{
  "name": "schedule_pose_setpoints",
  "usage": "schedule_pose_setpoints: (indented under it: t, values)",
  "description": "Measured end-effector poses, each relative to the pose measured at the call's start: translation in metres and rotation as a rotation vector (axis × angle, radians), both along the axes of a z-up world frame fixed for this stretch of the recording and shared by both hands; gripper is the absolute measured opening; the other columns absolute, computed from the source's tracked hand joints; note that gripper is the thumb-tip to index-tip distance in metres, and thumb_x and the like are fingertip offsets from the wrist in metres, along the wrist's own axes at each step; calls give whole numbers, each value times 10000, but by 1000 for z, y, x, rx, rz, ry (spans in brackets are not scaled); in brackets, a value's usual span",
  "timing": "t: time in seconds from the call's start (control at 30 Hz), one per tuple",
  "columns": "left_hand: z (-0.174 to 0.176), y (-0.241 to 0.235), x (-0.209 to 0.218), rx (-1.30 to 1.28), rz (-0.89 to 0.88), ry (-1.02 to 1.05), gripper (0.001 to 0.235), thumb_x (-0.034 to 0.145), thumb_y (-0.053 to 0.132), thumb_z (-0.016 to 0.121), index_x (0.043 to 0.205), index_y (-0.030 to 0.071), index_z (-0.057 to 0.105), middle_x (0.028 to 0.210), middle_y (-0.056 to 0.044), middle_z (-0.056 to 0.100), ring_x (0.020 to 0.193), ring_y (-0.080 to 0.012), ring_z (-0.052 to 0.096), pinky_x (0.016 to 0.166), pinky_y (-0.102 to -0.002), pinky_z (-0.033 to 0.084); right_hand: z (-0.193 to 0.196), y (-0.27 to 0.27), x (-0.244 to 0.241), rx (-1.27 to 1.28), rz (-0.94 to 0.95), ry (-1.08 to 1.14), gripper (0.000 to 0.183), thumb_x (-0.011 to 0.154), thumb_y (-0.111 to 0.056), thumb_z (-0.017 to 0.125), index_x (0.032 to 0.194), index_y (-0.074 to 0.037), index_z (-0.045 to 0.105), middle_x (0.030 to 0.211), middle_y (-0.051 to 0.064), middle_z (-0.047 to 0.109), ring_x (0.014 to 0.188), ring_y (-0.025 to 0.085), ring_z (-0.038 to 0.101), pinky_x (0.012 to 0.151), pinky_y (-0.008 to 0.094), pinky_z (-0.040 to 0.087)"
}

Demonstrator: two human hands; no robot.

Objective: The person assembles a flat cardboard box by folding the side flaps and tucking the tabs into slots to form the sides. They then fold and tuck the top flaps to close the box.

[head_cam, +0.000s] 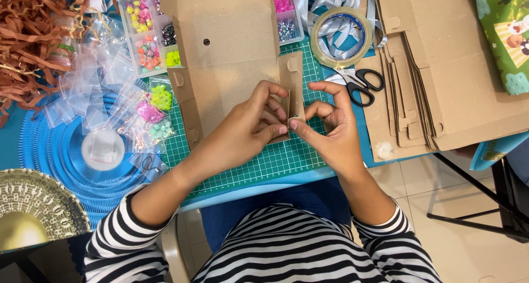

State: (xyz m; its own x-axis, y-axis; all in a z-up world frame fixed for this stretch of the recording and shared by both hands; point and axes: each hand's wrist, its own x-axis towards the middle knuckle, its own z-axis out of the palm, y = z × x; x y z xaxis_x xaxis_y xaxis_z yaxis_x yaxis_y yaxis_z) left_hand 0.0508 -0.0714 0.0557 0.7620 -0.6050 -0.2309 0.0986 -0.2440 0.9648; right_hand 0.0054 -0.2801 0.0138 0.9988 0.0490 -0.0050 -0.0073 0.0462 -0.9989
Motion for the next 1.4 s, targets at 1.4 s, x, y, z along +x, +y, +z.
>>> schedule_pose_setpoints:
  t: [1.4]
  values:
    - [-7,-11,-13,573,53,-1211,502,943,279,882,1376,187,643,1358,-172,583,1252,-395,568,1046,-503,533,7,-7,-19,-489,-41,-391,95,1070,-47,721,1141,-34,783,1126,103,754,1138,268,651,1040,386,532]
